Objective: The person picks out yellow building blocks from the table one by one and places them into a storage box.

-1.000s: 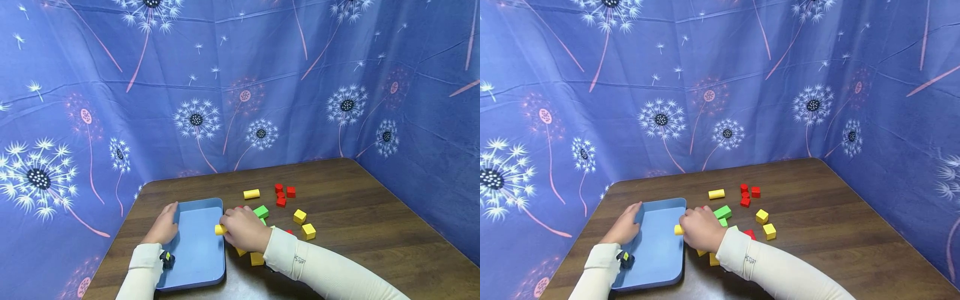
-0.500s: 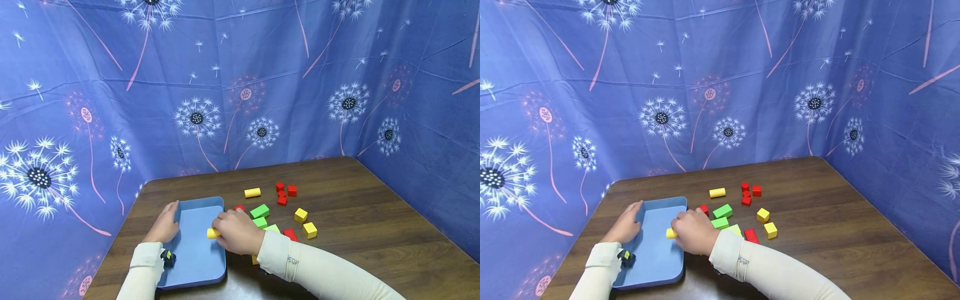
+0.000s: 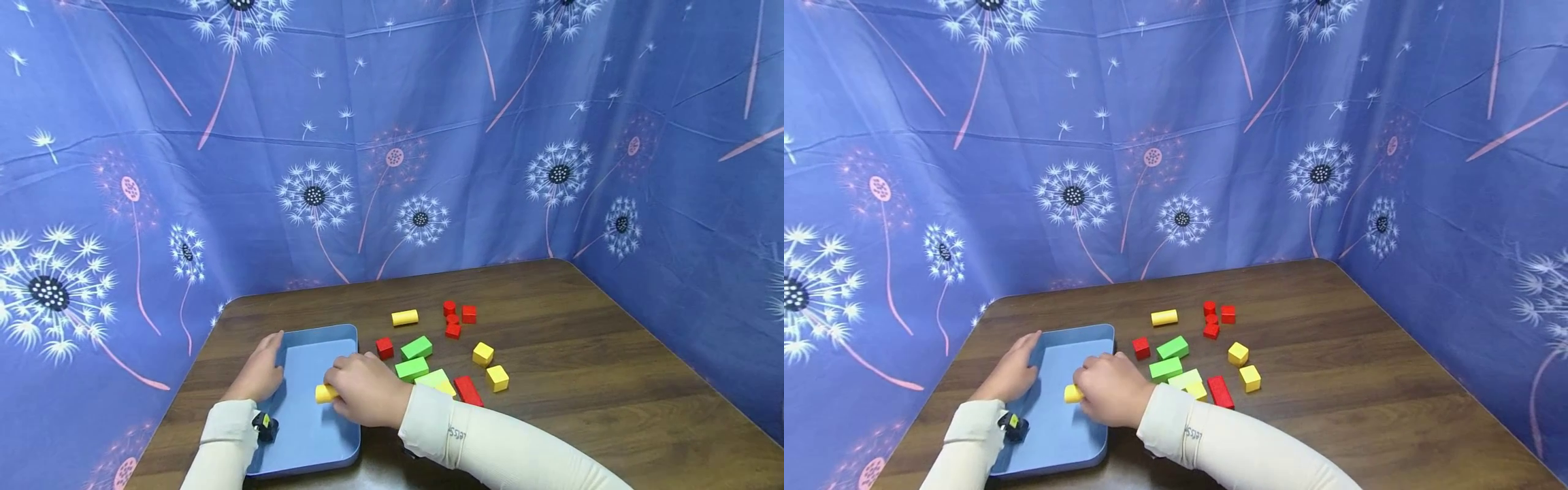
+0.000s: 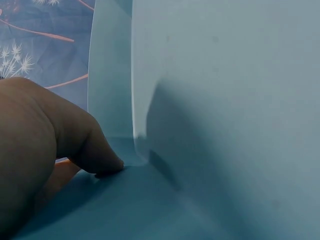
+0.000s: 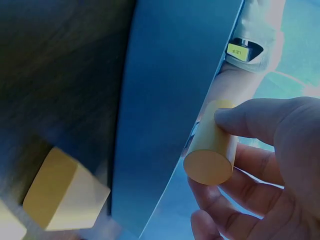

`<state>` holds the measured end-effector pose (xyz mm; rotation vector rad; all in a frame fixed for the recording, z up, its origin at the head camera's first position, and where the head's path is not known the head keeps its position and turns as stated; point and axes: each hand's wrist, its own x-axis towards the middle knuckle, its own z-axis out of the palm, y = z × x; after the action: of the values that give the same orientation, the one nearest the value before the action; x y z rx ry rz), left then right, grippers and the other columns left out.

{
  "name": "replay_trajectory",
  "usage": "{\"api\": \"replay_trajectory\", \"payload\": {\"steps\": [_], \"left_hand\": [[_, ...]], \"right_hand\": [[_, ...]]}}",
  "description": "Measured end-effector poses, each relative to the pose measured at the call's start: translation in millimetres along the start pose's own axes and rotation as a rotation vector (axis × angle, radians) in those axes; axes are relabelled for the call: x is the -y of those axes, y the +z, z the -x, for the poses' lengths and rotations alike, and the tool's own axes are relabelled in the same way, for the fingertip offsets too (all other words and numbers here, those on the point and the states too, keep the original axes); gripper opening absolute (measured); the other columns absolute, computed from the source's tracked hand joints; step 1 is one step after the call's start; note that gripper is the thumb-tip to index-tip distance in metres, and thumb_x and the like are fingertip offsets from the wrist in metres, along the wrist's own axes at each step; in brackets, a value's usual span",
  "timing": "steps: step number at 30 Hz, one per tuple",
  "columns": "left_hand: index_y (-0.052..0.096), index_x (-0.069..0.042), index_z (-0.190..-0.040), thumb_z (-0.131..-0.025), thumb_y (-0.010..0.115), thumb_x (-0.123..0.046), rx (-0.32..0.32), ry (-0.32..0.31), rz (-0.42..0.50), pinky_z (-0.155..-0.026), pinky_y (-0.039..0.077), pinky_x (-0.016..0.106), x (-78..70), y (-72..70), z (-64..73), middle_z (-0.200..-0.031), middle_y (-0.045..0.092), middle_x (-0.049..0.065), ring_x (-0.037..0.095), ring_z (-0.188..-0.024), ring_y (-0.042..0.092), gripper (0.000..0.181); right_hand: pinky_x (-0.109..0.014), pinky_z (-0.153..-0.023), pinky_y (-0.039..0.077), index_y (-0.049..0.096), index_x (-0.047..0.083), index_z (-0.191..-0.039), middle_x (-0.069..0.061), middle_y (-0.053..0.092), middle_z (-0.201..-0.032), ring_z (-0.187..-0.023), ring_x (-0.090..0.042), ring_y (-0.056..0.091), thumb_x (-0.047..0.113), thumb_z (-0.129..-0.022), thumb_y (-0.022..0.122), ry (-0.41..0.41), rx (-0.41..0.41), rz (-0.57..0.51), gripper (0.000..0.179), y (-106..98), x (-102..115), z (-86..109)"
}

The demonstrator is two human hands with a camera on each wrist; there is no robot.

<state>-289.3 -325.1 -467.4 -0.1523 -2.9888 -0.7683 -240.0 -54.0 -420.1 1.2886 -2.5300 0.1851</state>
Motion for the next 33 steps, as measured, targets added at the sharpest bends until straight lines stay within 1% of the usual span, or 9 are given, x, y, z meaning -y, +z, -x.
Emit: {"api": "replay_trajectory", "payload": {"steps": [5, 8, 11, 14, 19, 22, 24, 29, 33], "left_hand": [[0.024, 0.009, -0.159, -0.091, 0.054, 0.005, -0.015, 0.024, -0.014, -0.122, 0.029, 0.064, 1.3, 2.0, -1.1, -0.161, 0.029, 0.033, 0.053, -0.148, 0.033, 0.075], [0.025, 0.011, -0.158, -0.090, 0.054, 0.005, -0.034, 0.048, -0.022, -0.121, 0.030, 0.066, 2.2, 2.0, -1.3, -0.160, 0.030, 0.035, 0.054, -0.146, 0.034, 0.075], [0.025, 0.010, -0.159, -0.091, 0.054, 0.004, -0.035, 0.046, -0.025, -0.121, 0.030, 0.066, 2.2, 2.2, -0.9, -0.160, 0.030, 0.034, 0.054, -0.147, 0.034, 0.074], [0.024, 0.009, -0.159, -0.091, 0.053, 0.003, -0.017, 0.035, -0.019, -0.121, 0.029, 0.066, 0.8, 3.1, -0.3, -0.161, 0.029, 0.033, 0.054, -0.148, 0.033, 0.074], [0.023, 0.008, -0.160, -0.092, 0.052, 0.003, 0.000, 0.018, -0.011, -0.122, 0.028, 0.065, -1.6, 3.1, 0.5, -0.163, 0.027, 0.031, 0.053, -0.150, 0.030, 0.074], [0.023, 0.007, -0.160, -0.093, 0.051, 0.003, -0.002, 0.013, -0.004, -0.123, 0.026, 0.065, -2.3, 1.1, 1.1, -0.164, 0.027, 0.030, 0.053, -0.150, 0.029, 0.073], [0.023, 0.007, -0.160, -0.093, 0.051, 0.002, -0.005, 0.014, 0.002, -0.123, 0.026, 0.065, -2.2, -0.4, 1.5, -0.164, 0.026, 0.030, 0.053, -0.150, 0.029, 0.073], [0.023, 0.008, -0.160, -0.093, 0.051, 0.002, -0.007, 0.027, -0.002, -0.123, 0.026, 0.066, -0.8, -2.5, 4.2, -0.163, 0.026, 0.032, 0.054, -0.150, 0.029, 0.073], [0.023, 0.008, -0.160, -0.093, 0.051, 0.002, -0.014, 0.049, -0.003, -0.123, 0.027, 0.065, 1.1, -2.0, 6.0, -0.163, 0.027, 0.032, 0.053, -0.150, 0.029, 0.073]], "right_hand": [[-0.019, -0.054, 0.038, 0.077, 0.024, -0.101, 0.012, 0.069, -0.088, -0.071, -0.004, 0.058, 0.027, -0.085, 0.079, -0.017, -0.022, -0.011, 0.017, 4.9, 1.9, -0.2], [-0.019, -0.056, 0.041, 0.077, 0.024, -0.102, 0.012, 0.069, -0.089, -0.072, -0.003, 0.058, 0.027, -0.086, 0.078, -0.028, -0.023, -0.041, 0.017, 5.7, 3.4, -1.5], [-0.018, -0.060, 0.046, 0.077, 0.023, -0.104, 0.012, 0.069, -0.090, -0.073, -0.001, 0.057, 0.027, -0.087, 0.078, -0.035, -0.025, -0.084, 0.017, 6.5, 5.5, -2.8], [-0.017, -0.063, 0.048, 0.077, 0.023, -0.102, 0.013, 0.068, -0.089, -0.072, 0.001, 0.055, 0.027, -0.086, 0.078, -0.039, -0.027, -0.109, 0.016, 8.6, 8.0, -2.7], [-0.015, -0.058, 0.043, 0.077, 0.024, -0.099, 0.014, 0.064, -0.084, -0.067, 0.002, 0.049, 0.030, -0.085, 0.079, -0.059, -0.025, -0.094, 0.015, 13.6, 12.6, -0.9], [-0.015, -0.055, 0.039, 0.077, 0.025, -0.098, 0.015, 0.063, -0.082, -0.065, 0.002, 0.047, 0.031, -0.084, 0.080, -0.066, -0.007, -0.089, 0.015, 16.1, 14.0, -0.7], [-0.016, -0.054, 0.038, 0.078, 0.026, -0.099, 0.015, 0.063, -0.082, -0.065, 0.002, 0.047, 0.032, -0.084, 0.081, -0.062, 0.010, -0.087, 0.016, 17.2, 14.2, -0.8], [-0.019, -0.056, 0.043, 0.079, 0.027, -0.103, 0.014, 0.067, -0.087, -0.069, 0.001, 0.054, 0.034, -0.084, 0.081, -0.063, 0.058, -0.069, 0.020, 19.5, 15.3, 0.3], [-0.020, -0.057, 0.043, 0.079, 0.028, -0.105, 0.014, 0.069, -0.089, -0.071, 0.002, 0.056, 0.035, -0.085, 0.080, -0.073, 0.097, -0.069, 0.022, 22.7, 17.0, 3.3]]}}
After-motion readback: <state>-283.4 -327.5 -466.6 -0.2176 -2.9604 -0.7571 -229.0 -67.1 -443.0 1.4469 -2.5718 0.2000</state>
